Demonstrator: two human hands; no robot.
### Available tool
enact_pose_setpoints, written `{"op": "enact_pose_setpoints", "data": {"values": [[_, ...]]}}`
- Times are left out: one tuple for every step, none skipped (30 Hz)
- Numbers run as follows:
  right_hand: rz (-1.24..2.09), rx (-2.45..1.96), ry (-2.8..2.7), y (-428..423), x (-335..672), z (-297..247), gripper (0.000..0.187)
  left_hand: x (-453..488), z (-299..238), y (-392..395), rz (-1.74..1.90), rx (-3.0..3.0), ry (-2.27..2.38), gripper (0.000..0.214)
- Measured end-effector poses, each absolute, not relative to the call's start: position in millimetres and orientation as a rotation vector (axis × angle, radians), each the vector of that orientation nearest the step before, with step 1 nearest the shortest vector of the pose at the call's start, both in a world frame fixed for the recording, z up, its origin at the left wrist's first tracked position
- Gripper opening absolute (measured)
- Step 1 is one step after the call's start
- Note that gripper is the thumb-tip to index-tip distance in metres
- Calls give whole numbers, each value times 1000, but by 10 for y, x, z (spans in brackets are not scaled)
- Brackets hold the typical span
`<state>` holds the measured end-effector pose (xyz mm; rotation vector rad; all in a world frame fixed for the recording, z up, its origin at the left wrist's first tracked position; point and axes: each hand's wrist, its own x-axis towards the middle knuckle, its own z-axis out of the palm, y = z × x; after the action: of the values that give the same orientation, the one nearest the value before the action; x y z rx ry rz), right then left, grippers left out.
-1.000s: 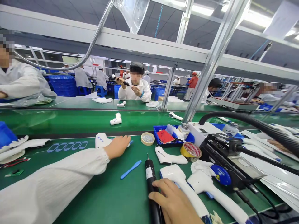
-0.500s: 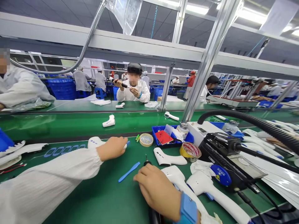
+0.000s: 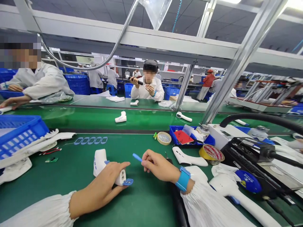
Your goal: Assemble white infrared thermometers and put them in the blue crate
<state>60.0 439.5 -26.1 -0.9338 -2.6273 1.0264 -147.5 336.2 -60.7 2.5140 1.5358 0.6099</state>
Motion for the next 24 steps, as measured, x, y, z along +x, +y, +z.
{"op": "enact_pose_setpoints", "data": {"values": [[1134,-919,-2560,4329,608,-231,16,-1474,-631,3359,655,2468,1536,47],[1217,-914,-2500,4268,616,-207,16,-1473,-649,3358,679,2439,1529,45],[1270,-919,-2459,4213,620,-190,15,-1470,-659,3360,694,2423,1517,42],[1286,-934,-2448,4168,619,-180,14,-1469,-664,3364,709,2414,1507,39],[1262,-952,-2468,4132,613,-176,14,-1469,-665,3367,723,2411,1497,35],[1227,-965,-2497,4106,602,-177,14,-1471,-663,3370,736,2411,1487,31],[1194,-964,-2526,4088,584,-182,15,-1472,-659,3372,748,2414,1477,28],[1167,-950,-2550,4077,560,-192,15,-1474,-653,3374,753,2418,1464,25],[1150,-925,-2570,4072,532,-206,15,-1476,-647,3374,754,2427,1449,22],[1151,-899,-2579,4071,501,-226,16,-1477,-640,3374,748,2443,1427,20],[1181,-879,-2573,4074,469,-252,15,-1476,-634,3375,732,2468,1405,19],[1244,-873,-2547,4080,437,-285,16,-1475,-628,3378,711,2499,1392,18],[1343,-881,-2505,4091,407,-324,17,-1474,-622,3385,682,2534,1385,17],[1467,-901,-2454,4104,377,-371,21,-1471,-616,3396,649,2569,1384,18],[1592,-924,-2401,4120,349,-422,27,-1468,-612,3412,614,2597,1388,22],[1699,-945,-2363,4138,323,-475,33,-1465,-610,3433,569,2619,1389,27],[1766,-939,-2350,4157,297,-528,38,-1461,-611,3456,517,2636,1388,33],[1778,-900,-2363,4177,275,-579,42,-1456,-615,3482,462,2651,1378,39],[1739,-835,-2400,4199,255,-625,45,-1452,-622,3507,413,2664,1364,43],[1663,-763,-2450,4224,238,-667,46,-1449,-631,3531,378,2675,1356,46],[1569,-699,-2507,4253,225,-704,44,-1449,-642,3551,356,2694,1357,48],[1480,-654,-2565,4287,215,-737,42,-1453,-654,3566,344,2720,1375,50],[1409,-637,-2620,4326,207,-769,39,-1463,-665,3577,333,2749,1418,52],[1368,-642,-2671,4367,201,-797,37,-1477,-675,3583,307,2773,1477,54]]}}
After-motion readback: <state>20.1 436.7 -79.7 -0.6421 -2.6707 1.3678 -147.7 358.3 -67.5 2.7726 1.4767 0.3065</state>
